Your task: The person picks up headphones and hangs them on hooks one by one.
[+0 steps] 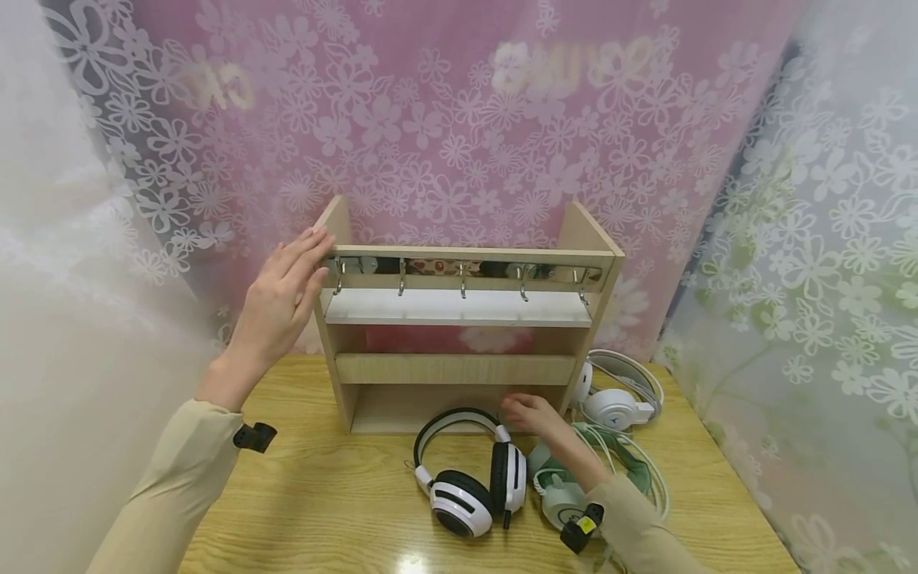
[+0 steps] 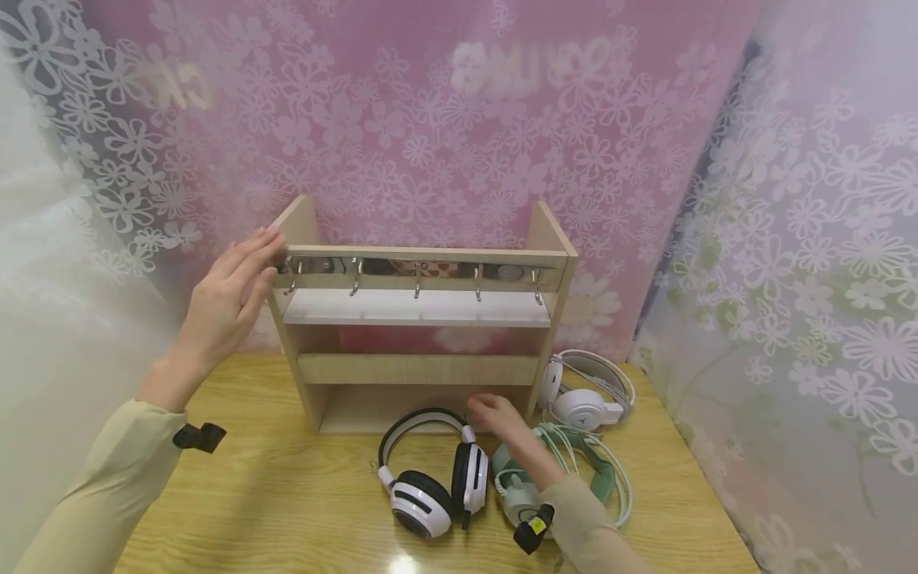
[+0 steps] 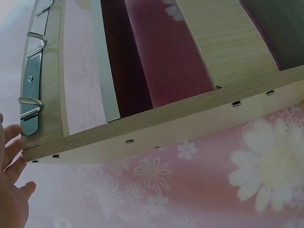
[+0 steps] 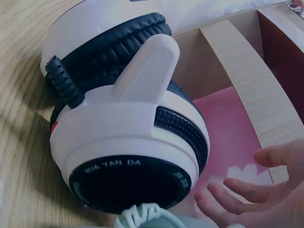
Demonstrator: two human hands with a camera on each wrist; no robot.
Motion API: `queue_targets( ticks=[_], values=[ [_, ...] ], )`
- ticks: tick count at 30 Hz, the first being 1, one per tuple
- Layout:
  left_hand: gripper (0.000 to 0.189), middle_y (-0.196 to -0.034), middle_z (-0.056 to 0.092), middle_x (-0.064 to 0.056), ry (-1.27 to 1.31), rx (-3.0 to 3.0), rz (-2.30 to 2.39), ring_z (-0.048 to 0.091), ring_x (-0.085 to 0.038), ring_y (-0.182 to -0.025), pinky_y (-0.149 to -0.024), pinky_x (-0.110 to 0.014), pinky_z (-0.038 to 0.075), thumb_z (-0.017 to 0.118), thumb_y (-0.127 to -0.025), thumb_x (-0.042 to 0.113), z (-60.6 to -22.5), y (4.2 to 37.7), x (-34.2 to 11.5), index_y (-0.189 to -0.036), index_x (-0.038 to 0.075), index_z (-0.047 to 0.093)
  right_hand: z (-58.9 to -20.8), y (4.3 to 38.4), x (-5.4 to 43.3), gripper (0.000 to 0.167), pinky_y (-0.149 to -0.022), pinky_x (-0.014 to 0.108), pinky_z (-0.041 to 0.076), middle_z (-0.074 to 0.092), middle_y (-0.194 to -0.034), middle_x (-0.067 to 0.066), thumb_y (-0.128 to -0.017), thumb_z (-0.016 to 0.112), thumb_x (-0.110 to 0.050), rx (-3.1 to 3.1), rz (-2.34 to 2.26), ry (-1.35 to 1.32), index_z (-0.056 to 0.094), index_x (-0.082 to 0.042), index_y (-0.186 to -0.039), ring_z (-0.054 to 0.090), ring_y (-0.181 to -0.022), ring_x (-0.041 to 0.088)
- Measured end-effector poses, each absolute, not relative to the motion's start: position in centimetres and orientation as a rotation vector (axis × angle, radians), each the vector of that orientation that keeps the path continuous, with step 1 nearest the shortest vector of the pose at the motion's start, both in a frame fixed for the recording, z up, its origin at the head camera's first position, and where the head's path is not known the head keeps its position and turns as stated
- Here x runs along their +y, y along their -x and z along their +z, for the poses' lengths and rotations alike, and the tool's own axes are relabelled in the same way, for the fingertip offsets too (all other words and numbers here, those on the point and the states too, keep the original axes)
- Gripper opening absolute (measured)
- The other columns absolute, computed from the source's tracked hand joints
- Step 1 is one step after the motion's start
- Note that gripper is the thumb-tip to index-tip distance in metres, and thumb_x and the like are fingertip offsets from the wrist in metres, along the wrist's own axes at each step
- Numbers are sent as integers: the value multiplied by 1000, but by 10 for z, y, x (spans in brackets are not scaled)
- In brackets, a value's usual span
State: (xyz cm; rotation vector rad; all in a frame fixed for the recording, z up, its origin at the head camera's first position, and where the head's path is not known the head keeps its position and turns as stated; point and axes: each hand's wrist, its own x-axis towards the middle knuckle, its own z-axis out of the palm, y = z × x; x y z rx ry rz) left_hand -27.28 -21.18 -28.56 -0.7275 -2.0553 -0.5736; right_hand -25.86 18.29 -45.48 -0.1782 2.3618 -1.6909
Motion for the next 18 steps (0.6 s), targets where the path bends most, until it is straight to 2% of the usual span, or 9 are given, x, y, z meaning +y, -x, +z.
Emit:
queue_targets(
  ticks=[8, 18],
  values=[
    [41, -150, 53, -10, 727, -2046, -557, 44, -30, -142, -121, -45, 25, 59, -102, 10, -287, 273, -214, -143, 7, 58, -464, 261, 173, 52, -105, 55, 44, 50, -139, 38, -107, 47, -18, 2395, -1635, 114, 41, 21, -140, 54, -124, 51],
    [39, -146, 57, -10, 718, -2002, -578, 48, -29, -139, -121, -44, 27, 60, -101, 9, -287, 274, -214, -140, 8, 61, -471, 271, 165, 50, -105, 54, 44, 55, -137, 33, -102, 54, -20, 2509, -1491, 81, 52, 17, -135, 55, -126, 46]
  ],
)
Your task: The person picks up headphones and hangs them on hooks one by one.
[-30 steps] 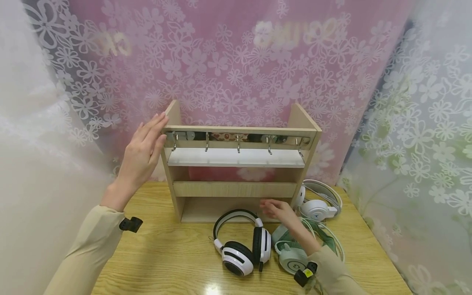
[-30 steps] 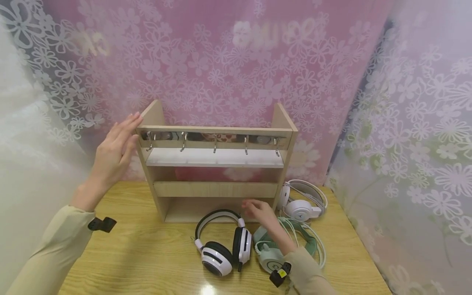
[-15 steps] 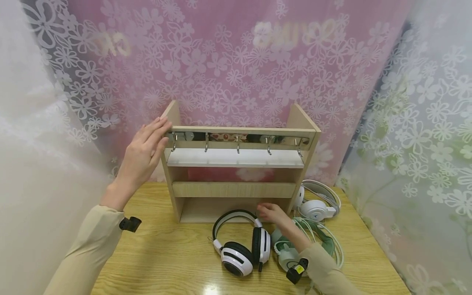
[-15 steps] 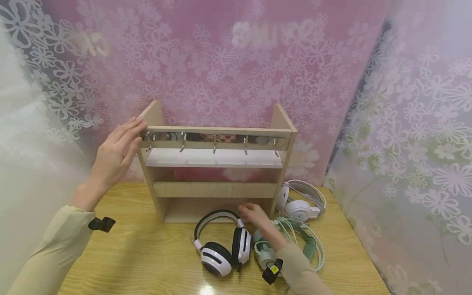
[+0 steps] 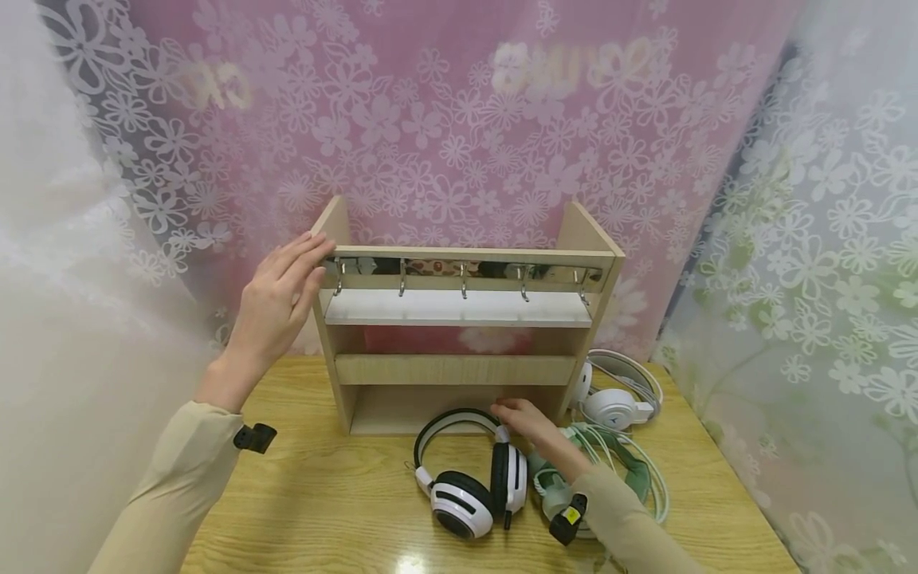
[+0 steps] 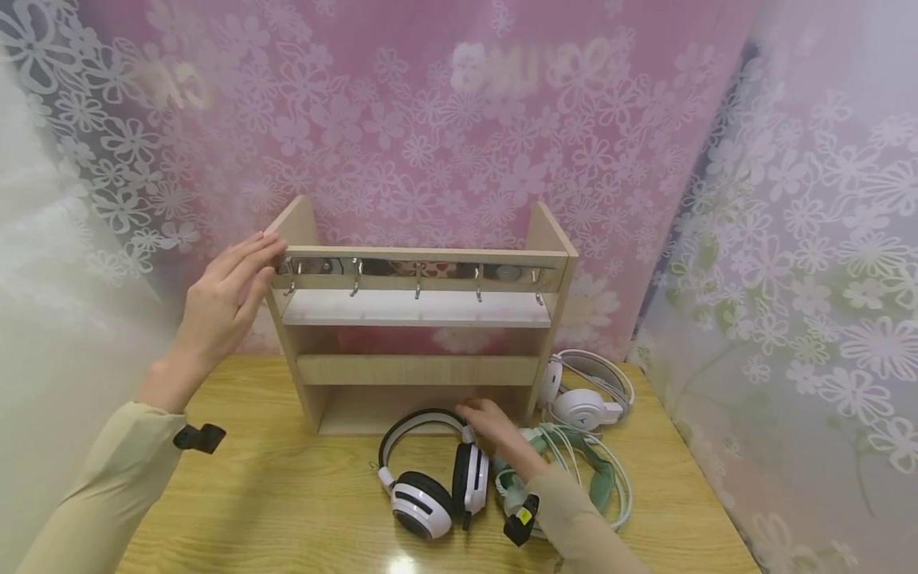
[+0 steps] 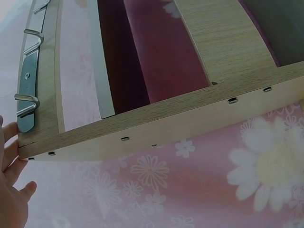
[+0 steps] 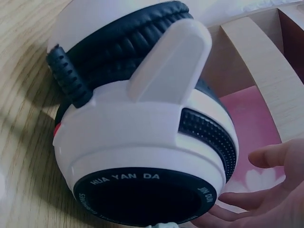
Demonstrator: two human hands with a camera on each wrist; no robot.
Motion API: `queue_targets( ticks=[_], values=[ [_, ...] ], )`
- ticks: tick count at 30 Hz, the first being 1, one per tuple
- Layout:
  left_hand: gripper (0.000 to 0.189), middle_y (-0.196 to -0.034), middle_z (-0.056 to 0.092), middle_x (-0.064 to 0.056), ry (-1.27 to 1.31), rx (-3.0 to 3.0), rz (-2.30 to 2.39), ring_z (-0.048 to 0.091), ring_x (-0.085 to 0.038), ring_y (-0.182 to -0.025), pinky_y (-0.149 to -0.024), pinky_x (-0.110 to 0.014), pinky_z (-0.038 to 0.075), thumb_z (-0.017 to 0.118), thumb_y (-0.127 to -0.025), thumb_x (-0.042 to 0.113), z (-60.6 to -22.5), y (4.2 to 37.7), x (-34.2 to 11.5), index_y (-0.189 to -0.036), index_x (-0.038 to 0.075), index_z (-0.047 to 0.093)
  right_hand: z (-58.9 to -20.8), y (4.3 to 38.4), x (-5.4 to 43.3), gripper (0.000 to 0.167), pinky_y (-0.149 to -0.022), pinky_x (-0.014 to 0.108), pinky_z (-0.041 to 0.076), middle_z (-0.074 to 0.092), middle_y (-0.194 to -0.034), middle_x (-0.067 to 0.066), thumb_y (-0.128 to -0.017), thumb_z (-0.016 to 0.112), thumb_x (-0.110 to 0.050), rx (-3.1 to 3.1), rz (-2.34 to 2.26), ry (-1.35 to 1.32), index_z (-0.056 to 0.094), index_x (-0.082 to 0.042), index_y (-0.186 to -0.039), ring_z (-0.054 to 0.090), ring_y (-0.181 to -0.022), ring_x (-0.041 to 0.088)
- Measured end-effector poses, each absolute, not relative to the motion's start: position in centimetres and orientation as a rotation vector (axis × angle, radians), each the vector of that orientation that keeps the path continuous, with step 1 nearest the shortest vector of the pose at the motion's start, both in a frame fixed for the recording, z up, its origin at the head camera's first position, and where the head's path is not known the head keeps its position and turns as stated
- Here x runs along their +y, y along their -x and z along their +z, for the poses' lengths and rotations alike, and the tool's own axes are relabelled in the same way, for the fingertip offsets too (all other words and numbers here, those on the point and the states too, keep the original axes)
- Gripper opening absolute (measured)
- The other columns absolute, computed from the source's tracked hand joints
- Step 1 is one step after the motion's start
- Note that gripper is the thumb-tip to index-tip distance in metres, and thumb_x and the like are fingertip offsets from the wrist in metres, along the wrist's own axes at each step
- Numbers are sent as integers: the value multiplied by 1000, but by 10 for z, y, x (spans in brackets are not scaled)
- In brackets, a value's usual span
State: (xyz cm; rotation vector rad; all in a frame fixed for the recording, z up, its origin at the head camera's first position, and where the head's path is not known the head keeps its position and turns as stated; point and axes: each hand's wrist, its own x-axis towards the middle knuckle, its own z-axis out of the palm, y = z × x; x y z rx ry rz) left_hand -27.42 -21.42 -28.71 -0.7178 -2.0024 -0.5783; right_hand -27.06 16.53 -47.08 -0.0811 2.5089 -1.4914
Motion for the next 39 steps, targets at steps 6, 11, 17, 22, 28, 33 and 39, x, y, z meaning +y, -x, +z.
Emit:
queue_targets(
  ticks=[6, 11, 17, 22, 28, 33, 39],
  values=[
    [37, -144, 58, -9, 705, -2005, -601, 48, -29, -139, -121, -45, 26, 60, -102, 10, -286, 274, -213, -139, 9, 62, -474, 276, 164, 45, -107, 56, 41, 51, -140, 35, -102, 52, -16, 2466, -1471, 106, 56, 19, -130, 48, -131, 48],
    [36, -144, 59, -9, 691, -2008, -612, 49, -29, -139, -121, -45, 26, 59, -103, 12, -287, 274, -212, -138, 8, 63, -478, 277, 164, 47, -111, 58, 36, 46, -144, 37, -102, 53, -14, 2434, -1479, 110, 51, 21, -133, 40, -137, 51],
    [35, -143, 59, -9, 670, -2007, -616, 49, -29, -139, -120, -45, 28, 58, -103, 14, -288, 274, -211, -137, 8, 64, -483, 280, 163, 54, -101, 52, 47, 41, -151, 33, -103, 52, -16, 2336, -1503, 64, 41, 15, -145, 41, -138, 46],
    [34, -142, 60, -11, 671, -1993, -623, 49, -29, -138, -119, -45, 29, 58, -103, 15, -288, 274, -209, -135, 7, 65, -484, 281, 162, 55, -93, 46, 50, 44, -148, 33, -103, 52, -18, 2320, -1522, 29, 40, 14, -146, 52, -124, 38],
    [33, -140, 61, -12, 663, -1988, -617, 50, -30, -138, -120, -46, 29, 57, -104, 15, -288, 273, -209, -135, 6, 65, -476, 280, 165, 59, -95, 52, 51, 47, -144, 34, -103, 57, -28, 2302, -1548, 51, 45, 14, -143, 55, -119, 43],
    [34, -141, 61, -11, 648, -1998, -623, 49, -30, -138, -120, -50, 27, 58, -104, 16, -288, 273, -209, -135, 7, 65, -466, 279, 173, 58, -89, 45, 54, 63, -129, 29, -104, 57, -35, 2267, -1475, 294, 51, 11, -140, 57, -120, 47],
    [33, -141, 61, -10, 645, -2003, -629, 49, -29, -138, -120, -50, 27, 57, -104, 16, -288, 273, -208, -135, 7, 65, -459, 280, 182, 52, -83, 38, 53, 70, -118, 18, -104, 58, -34, 2268, -1370, 509, 57, 6, -139, 58, -117, 44]
  ],
)
